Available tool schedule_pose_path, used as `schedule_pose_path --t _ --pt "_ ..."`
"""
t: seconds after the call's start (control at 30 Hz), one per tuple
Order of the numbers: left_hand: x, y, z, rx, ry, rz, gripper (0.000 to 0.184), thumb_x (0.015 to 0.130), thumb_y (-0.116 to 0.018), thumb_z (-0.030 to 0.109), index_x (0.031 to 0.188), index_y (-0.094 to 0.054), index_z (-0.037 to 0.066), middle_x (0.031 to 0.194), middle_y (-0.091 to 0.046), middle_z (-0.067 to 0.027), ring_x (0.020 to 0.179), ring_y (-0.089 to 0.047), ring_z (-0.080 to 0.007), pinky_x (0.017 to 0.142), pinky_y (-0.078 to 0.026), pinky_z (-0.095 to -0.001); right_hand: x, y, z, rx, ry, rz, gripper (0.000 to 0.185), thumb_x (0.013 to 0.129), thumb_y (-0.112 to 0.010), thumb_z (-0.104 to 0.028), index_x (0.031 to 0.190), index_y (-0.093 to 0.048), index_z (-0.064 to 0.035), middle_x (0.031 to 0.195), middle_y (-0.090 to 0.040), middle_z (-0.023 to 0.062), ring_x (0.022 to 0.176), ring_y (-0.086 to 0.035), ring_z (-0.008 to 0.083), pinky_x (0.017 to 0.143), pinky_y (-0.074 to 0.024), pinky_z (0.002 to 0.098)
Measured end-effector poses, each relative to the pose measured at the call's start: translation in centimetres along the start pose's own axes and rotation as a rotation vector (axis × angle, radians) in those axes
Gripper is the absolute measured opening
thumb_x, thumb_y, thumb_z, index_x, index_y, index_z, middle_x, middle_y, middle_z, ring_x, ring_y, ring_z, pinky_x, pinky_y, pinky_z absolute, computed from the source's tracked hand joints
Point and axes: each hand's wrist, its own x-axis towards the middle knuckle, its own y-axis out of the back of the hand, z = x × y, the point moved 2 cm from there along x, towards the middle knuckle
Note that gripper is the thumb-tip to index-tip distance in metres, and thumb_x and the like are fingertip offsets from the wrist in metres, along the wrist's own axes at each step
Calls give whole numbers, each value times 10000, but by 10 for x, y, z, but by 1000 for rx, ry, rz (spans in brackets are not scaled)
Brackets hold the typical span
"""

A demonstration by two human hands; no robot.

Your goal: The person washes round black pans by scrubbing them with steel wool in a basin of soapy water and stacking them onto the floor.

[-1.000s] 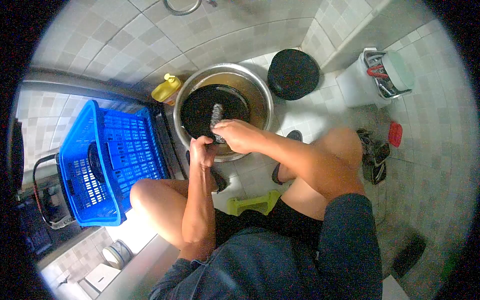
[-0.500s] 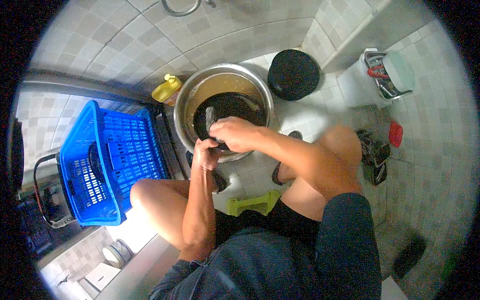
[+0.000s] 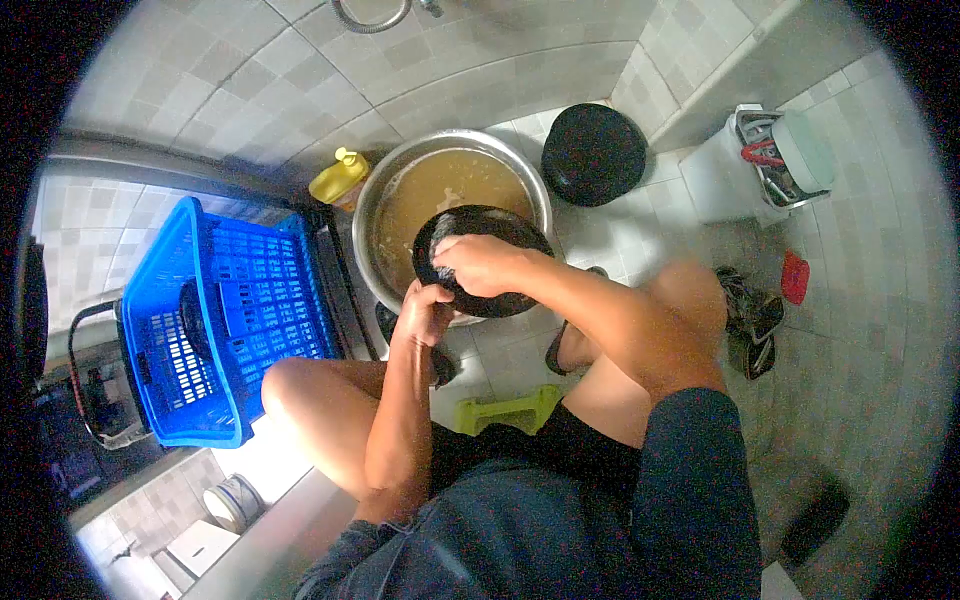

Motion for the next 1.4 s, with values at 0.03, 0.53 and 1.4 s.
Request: schedule_pose_path --t 0.03,0.53,1.4 --pt "-2 -8 3 -86 -24 54 219 720 -599 24 938 -619 44 745 -621 -27 594 -602 -174 548 -511 -324 -1 0 -4 62 84 25 366 835 -492 15 1151 -676 29 1254 -623 216 1169 -599 365 1015 -471 427" --pt "0 -17 10 304 2 31 190 717 -629 36 897 -582 -3 630 -534 -29 453 -455 -137 395 -315 -283 19 16 -15 -335 55 339 348 847 -575 -70 1179 -646 9 1219 -603 195 1088 -602 377 957 -492 444" --pt "197 146 -94 -425 210 310 335 869 -549 52 1195 -530 -23 1154 -595 -177 1040 -596 -375 761 -594 -508 -10 40 18 46 -520 334 301 927 -524 -99 1196 -639 -26 1006 -692 235 910 -671 409 823 -520 483"
